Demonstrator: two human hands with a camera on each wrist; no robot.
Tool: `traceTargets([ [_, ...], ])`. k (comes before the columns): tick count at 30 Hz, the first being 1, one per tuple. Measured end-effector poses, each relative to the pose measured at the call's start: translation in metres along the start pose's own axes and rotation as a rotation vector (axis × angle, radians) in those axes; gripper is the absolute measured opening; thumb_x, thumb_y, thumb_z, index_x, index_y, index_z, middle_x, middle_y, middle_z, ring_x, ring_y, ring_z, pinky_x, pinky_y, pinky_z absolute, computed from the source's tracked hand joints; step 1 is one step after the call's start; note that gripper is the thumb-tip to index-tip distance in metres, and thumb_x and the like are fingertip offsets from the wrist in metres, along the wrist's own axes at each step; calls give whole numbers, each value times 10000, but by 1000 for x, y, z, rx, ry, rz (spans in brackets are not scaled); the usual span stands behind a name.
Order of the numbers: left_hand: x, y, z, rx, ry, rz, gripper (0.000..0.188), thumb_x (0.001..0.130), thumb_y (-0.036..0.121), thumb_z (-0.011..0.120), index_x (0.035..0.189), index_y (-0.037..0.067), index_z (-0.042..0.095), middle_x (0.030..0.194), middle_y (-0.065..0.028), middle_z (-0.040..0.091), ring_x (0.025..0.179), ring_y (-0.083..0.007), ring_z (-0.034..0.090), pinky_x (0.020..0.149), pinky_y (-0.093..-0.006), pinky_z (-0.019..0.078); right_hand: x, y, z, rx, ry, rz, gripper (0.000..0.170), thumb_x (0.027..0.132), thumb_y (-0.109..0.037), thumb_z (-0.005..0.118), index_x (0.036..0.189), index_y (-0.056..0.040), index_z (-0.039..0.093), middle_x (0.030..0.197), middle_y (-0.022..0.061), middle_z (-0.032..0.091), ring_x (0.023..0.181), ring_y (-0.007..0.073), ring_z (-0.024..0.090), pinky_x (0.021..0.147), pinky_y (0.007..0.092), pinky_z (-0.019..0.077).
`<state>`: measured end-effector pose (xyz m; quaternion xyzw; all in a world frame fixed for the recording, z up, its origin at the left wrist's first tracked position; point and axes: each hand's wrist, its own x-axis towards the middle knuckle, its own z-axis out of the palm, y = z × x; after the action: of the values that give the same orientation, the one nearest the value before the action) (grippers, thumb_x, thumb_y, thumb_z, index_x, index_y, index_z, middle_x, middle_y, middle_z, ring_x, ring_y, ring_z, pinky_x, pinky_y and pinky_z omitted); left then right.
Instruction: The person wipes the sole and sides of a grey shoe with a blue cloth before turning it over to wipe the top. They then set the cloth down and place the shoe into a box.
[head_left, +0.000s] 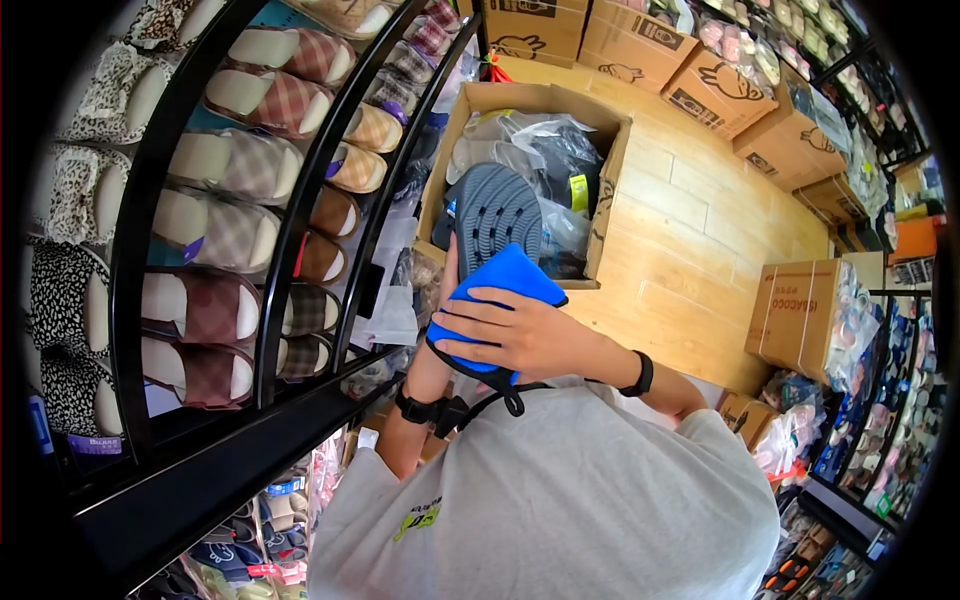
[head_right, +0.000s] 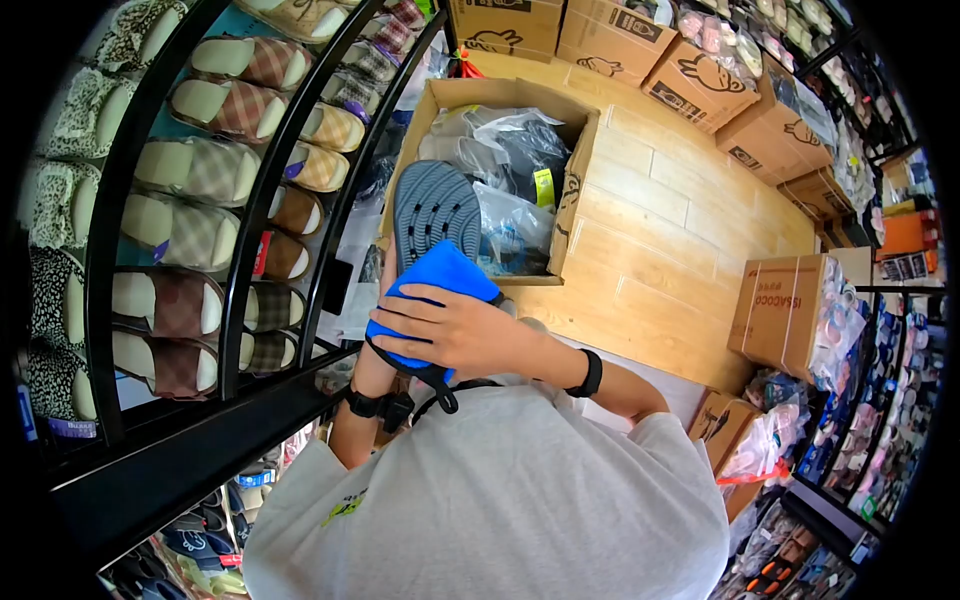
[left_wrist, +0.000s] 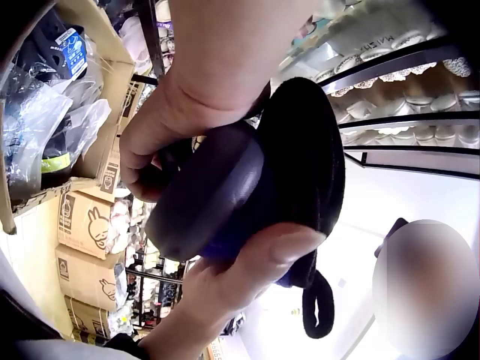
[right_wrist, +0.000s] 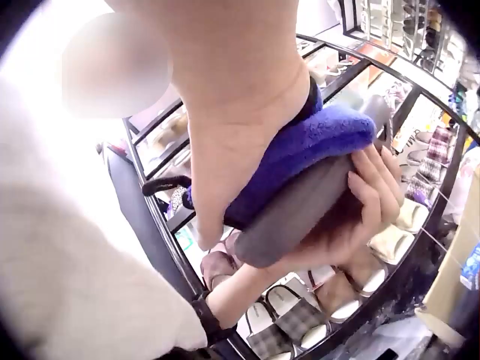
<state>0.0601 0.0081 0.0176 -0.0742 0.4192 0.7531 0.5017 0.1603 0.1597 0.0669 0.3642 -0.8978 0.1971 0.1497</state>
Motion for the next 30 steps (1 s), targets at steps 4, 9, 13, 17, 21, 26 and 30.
traceTargets([
  [4,-1,-5,-4,-52,-110,-18,804,1025,733,378,1489,93,522,1442,-187,593,1244,-324,642,1059,-456,531,3,-1,-32,191,-86,43,961,682,-477,806,1519,-108,512,1624,151,436,1483,304,437,1203,492,342],
  [9,5,-6,-16,-142,-279,-57,818,1021,742,374,1494,92,521,1457,-205,582,1259,-353,632,1082,-482,512,-4,-6,-90,458,-47,-11,879,752,-534,832,1471,-101,572,1593,195,474,1403,316,526,1150,470,397],
  [13,1,-6,-24,-137,-384,-91,829,1017,749,371,1498,91,520,1468,-220,573,1271,-377,623,1101,-503,497,-26,-28,-116,923,699,-210,517,819,-432,862,1210,-115,745,1268,145,727,881,248,736,869,356,565],
  [17,-7,1,-12,-799,-526,-431,882,997,783,359,1493,74,528,1499,-279,531,1344,-463,549,1160,-571,416,-32,-65,-220,1023,748,-238,205,911,-285,801,926,-81,783,859,71,766,586,137,664,614,253,530],
  [21,-15,9,6,-867,-651,-422,913,986,799,352,1505,65,514,1517,-288,510,1397,-462,498,1187,-573,382,-26,-97,-250,1012,917,47,174,975,-192,736,934,-25,762,703,63,715,540,120,645,527,242,546],
  [26,-16,6,6,-848,-629,-419,910,990,794,346,1507,63,509,1515,-284,513,1392,-455,505,1188,-566,385,-26,-90,-249,1035,887,62,166,974,-182,733,929,-24,761,698,65,713,534,119,642,522,241,544],
  [30,-18,3,4,-841,-608,-421,908,993,791,342,1509,61,506,1513,-281,515,1389,-449,511,1188,-560,388,-26,-86,-249,1060,882,79,160,974,-174,730,925,-24,760,694,67,711,530,118,640,519,240,543],
])
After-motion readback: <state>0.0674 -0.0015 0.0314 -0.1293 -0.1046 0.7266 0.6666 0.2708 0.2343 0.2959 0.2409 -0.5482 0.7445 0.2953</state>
